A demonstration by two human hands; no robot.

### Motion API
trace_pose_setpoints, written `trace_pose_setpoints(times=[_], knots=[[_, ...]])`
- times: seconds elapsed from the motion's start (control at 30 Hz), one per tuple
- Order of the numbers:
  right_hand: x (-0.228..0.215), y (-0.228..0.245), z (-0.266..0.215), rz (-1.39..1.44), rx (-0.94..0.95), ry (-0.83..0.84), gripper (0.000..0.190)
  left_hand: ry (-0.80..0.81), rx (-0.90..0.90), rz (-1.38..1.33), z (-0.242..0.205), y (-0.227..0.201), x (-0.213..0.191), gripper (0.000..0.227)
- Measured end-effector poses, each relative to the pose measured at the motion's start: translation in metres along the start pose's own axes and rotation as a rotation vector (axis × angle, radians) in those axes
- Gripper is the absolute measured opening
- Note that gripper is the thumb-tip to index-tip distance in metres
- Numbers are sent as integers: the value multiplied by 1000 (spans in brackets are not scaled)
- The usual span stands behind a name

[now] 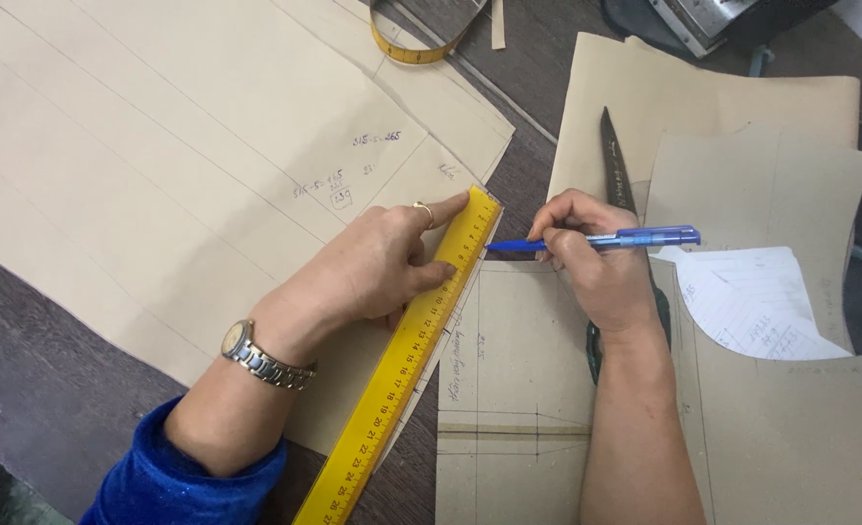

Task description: The person uses a blue pen and a yellow ruler to draw lines and write measurements on a large sheet of pattern paper. They align the ruler to mark straight lines and add numerical notes to the pattern layout on the work surface.

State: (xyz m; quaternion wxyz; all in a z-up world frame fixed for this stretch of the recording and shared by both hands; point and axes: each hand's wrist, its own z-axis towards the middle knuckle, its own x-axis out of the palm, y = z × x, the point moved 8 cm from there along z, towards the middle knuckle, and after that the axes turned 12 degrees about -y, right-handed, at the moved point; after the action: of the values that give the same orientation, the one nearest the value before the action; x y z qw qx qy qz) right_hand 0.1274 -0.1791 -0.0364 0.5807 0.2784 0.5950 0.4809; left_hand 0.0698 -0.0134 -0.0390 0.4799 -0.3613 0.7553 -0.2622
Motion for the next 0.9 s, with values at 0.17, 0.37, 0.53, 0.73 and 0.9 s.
trace_pose_setpoints(times=[0.17, 0.37, 0.53, 0.73, 0.9], knots=[[2, -1, 0, 2, -4, 1, 16, -9, 49, 52, 5, 4, 2, 69], [6, 2, 1, 3, -6, 2, 17, -9, 47, 20, 4, 4, 2, 68], [3, 6, 3, 82, -39, -112, 16, -69, 122, -87, 0, -5, -7, 62], [-29, 37, 2, 371, -117, -355, 16, -71, 126, -91, 1, -3, -7, 64], [-2, 53, 18, 365, -62, -354, 27, -91, 131, -102, 0, 0, -5, 64]])
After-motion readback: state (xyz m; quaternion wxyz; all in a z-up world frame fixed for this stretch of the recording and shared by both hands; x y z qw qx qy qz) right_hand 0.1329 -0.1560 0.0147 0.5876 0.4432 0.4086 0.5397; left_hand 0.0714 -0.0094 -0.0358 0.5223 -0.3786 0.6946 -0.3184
